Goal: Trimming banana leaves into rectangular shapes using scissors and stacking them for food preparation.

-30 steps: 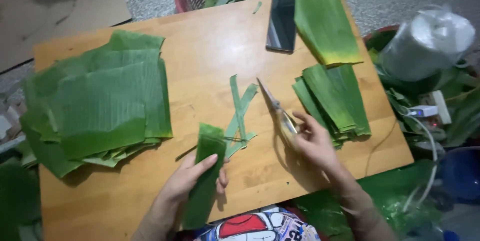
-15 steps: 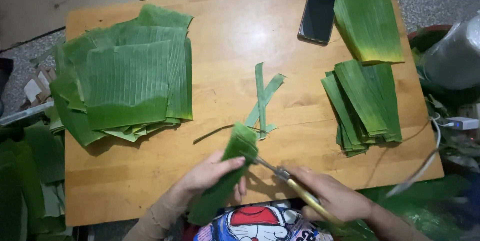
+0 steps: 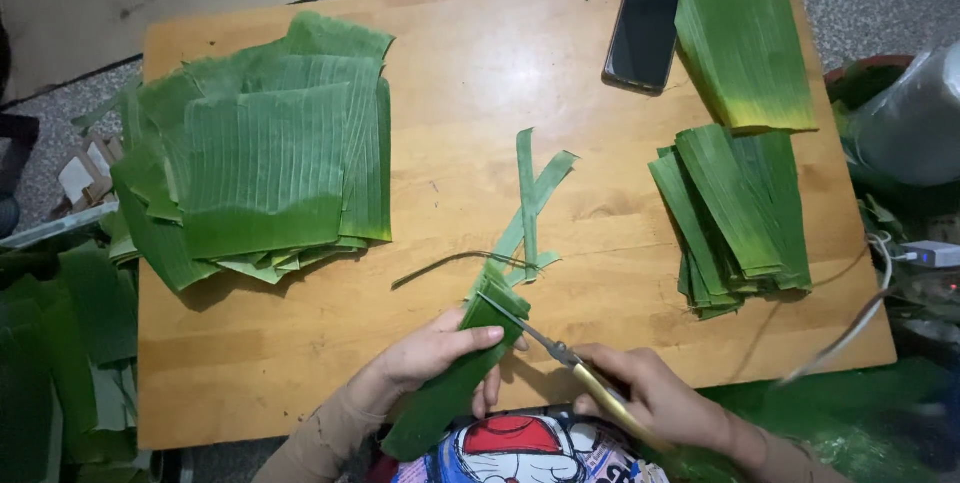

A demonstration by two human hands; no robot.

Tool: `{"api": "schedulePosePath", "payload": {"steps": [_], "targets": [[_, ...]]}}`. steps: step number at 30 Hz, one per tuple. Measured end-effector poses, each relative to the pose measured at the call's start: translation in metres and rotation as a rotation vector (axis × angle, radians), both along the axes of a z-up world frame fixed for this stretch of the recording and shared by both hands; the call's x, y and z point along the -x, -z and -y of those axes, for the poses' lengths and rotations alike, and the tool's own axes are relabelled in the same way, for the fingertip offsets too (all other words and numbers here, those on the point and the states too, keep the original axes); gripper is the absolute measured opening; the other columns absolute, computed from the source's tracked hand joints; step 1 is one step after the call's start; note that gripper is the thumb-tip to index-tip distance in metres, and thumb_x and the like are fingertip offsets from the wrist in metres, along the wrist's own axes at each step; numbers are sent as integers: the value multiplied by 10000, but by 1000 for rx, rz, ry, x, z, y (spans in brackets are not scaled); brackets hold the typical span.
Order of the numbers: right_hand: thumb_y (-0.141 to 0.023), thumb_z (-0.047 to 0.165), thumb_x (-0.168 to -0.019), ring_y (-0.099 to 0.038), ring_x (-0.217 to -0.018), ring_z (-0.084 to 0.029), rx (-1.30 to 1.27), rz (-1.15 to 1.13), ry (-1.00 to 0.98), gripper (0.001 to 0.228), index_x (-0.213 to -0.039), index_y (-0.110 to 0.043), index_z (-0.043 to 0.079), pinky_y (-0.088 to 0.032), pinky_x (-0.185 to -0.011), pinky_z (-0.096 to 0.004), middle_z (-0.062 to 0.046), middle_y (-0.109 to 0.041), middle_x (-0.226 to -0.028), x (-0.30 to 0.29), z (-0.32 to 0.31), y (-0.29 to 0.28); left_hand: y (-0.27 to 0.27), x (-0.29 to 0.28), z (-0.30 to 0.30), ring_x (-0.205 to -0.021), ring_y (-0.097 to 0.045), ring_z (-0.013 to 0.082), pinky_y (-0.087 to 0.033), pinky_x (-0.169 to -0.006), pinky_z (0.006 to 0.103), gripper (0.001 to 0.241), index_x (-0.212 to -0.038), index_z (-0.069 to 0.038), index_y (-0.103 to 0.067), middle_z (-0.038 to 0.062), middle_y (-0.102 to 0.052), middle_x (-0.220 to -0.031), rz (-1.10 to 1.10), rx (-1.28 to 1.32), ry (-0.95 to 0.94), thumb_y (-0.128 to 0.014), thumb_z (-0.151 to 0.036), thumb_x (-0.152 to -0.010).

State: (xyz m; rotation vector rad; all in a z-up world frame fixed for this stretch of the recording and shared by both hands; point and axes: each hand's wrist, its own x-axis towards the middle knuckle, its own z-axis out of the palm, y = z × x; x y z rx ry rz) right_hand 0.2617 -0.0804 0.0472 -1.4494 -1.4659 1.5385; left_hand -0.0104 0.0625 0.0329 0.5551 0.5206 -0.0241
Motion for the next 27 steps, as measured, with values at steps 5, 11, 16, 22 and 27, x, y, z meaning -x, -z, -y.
{"api": "schedulePosePath", "payload": {"steps": [5,11,16,22,27], "targets": [[-799,329,-855,-621,-529,-116,86,22,-107,420,-1208,-739,110,-440,-473,-274,18,-718,-685,0,-12,4,-3,-4,5,-486,-655,273,-564,-442,308,315,-1272,91,-562,213,-655,-652,-54,57,51,-474,-146,-1085],[-728,415,-846,-673,-432,-88,-63,261,1,392,-1171,-735,197,-469,-378,-254,66,-863,-744,-3,-14,20,23,11,-2,-538,-673,244,-583,-489,326,354,-1170,110,-614,168,-677,-677,-91,-102,-117,-542,-208,-1034],[-692,388,-841,-699,-776,-265,-262,884,49,622,-1410,-555,176,-563,-631,-382,-57,-697,-1040,5,-10,45,6,6,2,-644,-712,329,-592,-607,414,411,-1160,89,-554,221,-707,-768,-169,-273,-645,-483,-294,-1029],[-703,129,-864,-583,-1235,-314,-410,120,86,632,-1434,-464,-2,-490,-982,-386,-172,-553,-1446,53,-28,-16,-15,-35,28,-822,-719,282,-600,-781,399,297,-1127,18,-588,178,-711,-920,287,-358,-904,-457,-246,-1088],[-725,156,-850,-675,-684,-132,-281,157,284,516,-1344,-623,48,-552,-585,-253,-42,-765,-955,13,-15,20,-11,-22,-4,-1145,-610,239,-535,-1029,351,379,-1412,26,-488,145,-607,-1259,393,-805,-626,-526,-156,-1081]]}}
